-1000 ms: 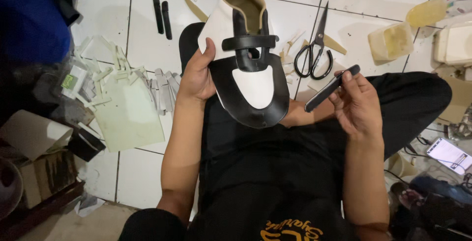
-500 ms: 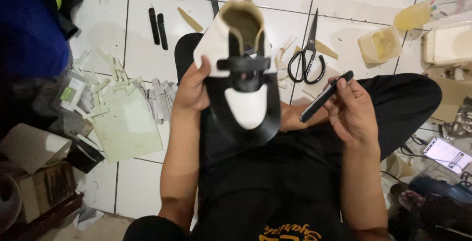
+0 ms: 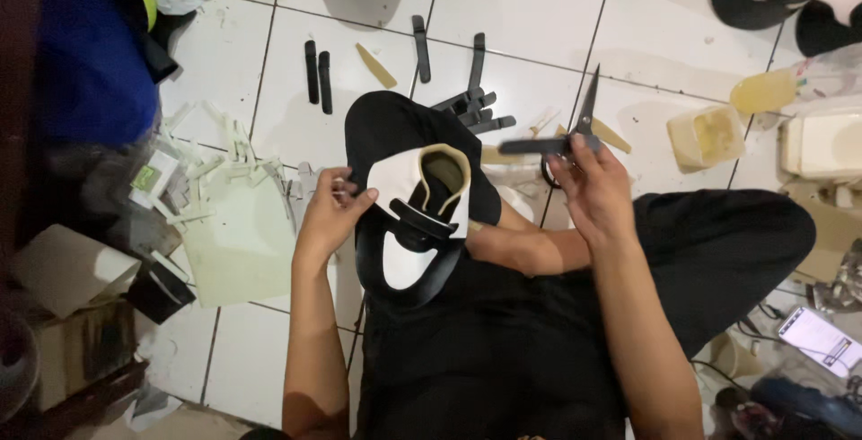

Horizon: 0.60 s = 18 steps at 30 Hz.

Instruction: The person sits on the floor and assembles black slipper straps onto a white slipper base. They pick up straps, apply glue to the ends using a small stick, and attach them to the slipper. The person handles multiple straps and a container of glue during the process.

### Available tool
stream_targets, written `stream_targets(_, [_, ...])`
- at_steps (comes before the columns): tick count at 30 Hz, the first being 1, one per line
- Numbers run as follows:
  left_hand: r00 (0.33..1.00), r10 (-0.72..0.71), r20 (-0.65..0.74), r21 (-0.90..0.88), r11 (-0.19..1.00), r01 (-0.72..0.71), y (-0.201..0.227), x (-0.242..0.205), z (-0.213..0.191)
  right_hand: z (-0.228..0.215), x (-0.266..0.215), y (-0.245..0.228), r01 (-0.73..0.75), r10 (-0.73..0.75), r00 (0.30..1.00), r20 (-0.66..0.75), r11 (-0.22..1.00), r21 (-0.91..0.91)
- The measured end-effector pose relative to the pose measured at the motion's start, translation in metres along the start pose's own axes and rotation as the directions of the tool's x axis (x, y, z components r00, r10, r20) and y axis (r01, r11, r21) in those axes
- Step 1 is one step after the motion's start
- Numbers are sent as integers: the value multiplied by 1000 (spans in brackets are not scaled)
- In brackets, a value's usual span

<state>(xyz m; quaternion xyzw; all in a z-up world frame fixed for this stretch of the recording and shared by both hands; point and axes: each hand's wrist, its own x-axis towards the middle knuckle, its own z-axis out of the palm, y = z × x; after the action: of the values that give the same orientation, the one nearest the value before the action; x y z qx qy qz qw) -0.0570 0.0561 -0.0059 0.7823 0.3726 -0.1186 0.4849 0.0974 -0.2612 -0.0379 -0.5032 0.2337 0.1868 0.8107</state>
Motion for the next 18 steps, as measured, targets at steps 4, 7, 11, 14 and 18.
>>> stream_targets(4, [980,193,40,92,976,-196,36,-8,4,23,64,20,8,-8,1000,-10,1000,2])
stream_targets(7, [961,250,115,157,951,-266,51,-10,5,53,93,26,27,-27,1000,-9,999,-24])
stream_targets(11, [975,220,30,76,972,-222,50,-3,7,69,143,44,67,-66,998,14,989,-134])
stream_targets(14, [978,209,-5,29,978,-209,44,6,8,81,183,48,129,-122,992,43,956,-265])
stream_targets(18, [989,144,-39,-31,989,-146,46,8,9,85,236,40,218,-209,975,74,843,-491])
